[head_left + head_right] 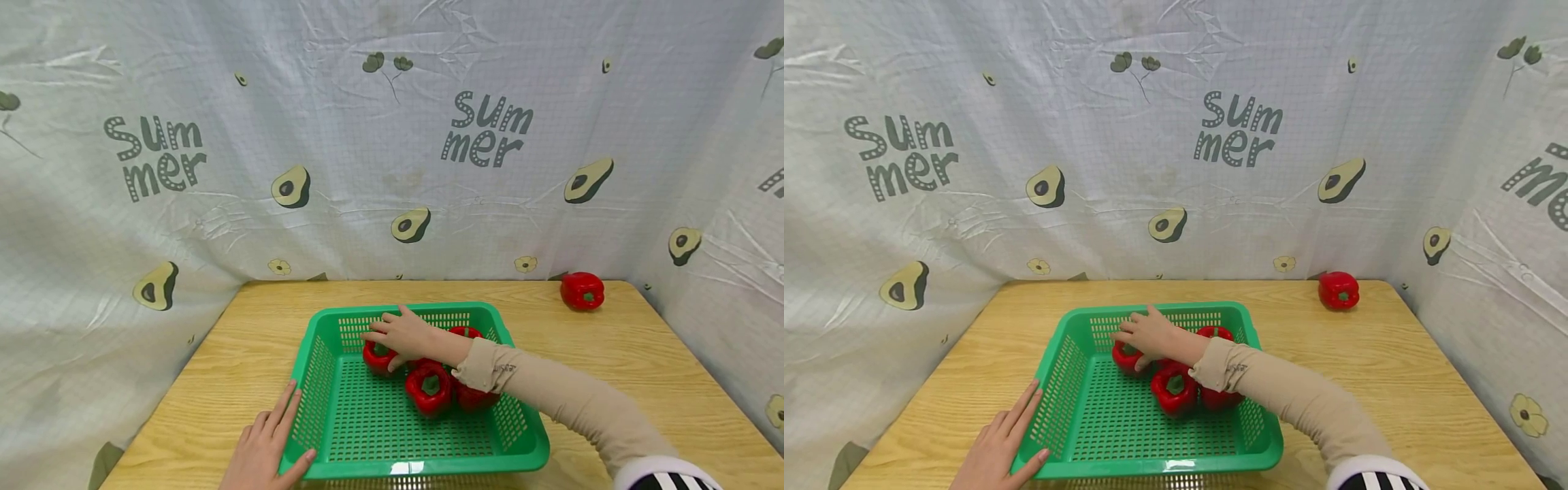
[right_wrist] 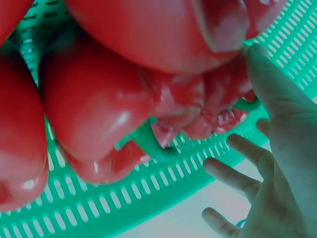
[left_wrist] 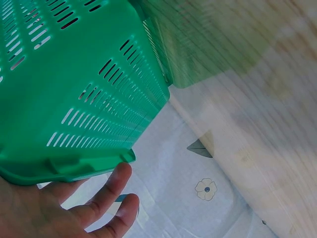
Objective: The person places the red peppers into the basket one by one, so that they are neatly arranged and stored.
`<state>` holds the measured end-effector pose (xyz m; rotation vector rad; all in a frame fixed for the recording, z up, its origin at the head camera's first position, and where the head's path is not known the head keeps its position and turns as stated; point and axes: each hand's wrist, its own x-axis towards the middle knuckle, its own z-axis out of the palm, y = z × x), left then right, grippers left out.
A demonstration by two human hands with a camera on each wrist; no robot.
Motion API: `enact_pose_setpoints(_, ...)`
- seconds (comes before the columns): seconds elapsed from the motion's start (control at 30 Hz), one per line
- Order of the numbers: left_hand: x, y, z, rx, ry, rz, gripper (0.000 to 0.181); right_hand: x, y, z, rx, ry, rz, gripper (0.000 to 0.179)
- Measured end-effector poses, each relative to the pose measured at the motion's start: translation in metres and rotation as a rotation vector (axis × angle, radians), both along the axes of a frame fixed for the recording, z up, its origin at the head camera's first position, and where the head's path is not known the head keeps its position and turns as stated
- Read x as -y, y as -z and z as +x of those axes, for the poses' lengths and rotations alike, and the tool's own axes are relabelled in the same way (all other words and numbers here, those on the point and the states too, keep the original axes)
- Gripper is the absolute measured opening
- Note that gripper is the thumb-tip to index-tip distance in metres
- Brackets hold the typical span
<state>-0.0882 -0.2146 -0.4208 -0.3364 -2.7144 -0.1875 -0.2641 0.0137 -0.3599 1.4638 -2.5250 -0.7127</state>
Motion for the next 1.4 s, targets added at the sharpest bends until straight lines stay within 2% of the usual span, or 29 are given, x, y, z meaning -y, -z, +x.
enact_pose_setpoints(0.17,0.003,-0.002,-0.003,-0.008,0.011,0.006,0.081,-0.008,-0.011,0.000,-0.029,-0.044,-0.021,0.073)
enact_pose_setpoints(0.47,0.006,-0.006,-0.010,0.006,0.024,0.004,0.080,-0.035,-0.028,0.007,0.025,-0.081,-0.108,0.068)
enact_pose_setpoints(0.77,0.009,-0.008,-0.015,0.020,0.028,0.013,0.082,-0.077,-0.037,0.015,-0.062,-0.101,-0.164,0.065)
enact_pose_setpoints(0.93,0.010,-0.008,-0.016,0.011,0.026,0.013,0.082,-0.103,-0.033,0.016,-0.085,-0.103,-0.223,0.061)
enact_pose_setpoints(1.13,0.011,-0.007,-0.015,0.016,0.026,0.024,0.082,-0.135,-0.018,0.015,-0.078,-0.109,-0.395,0.053)
enact_pose_setpoints(1.4,0.011,-0.006,-0.016,-0.005,0.041,0.029,0.083,-0.181,0.004,0.000,-0.111,-0.048,-0.548,0.053)
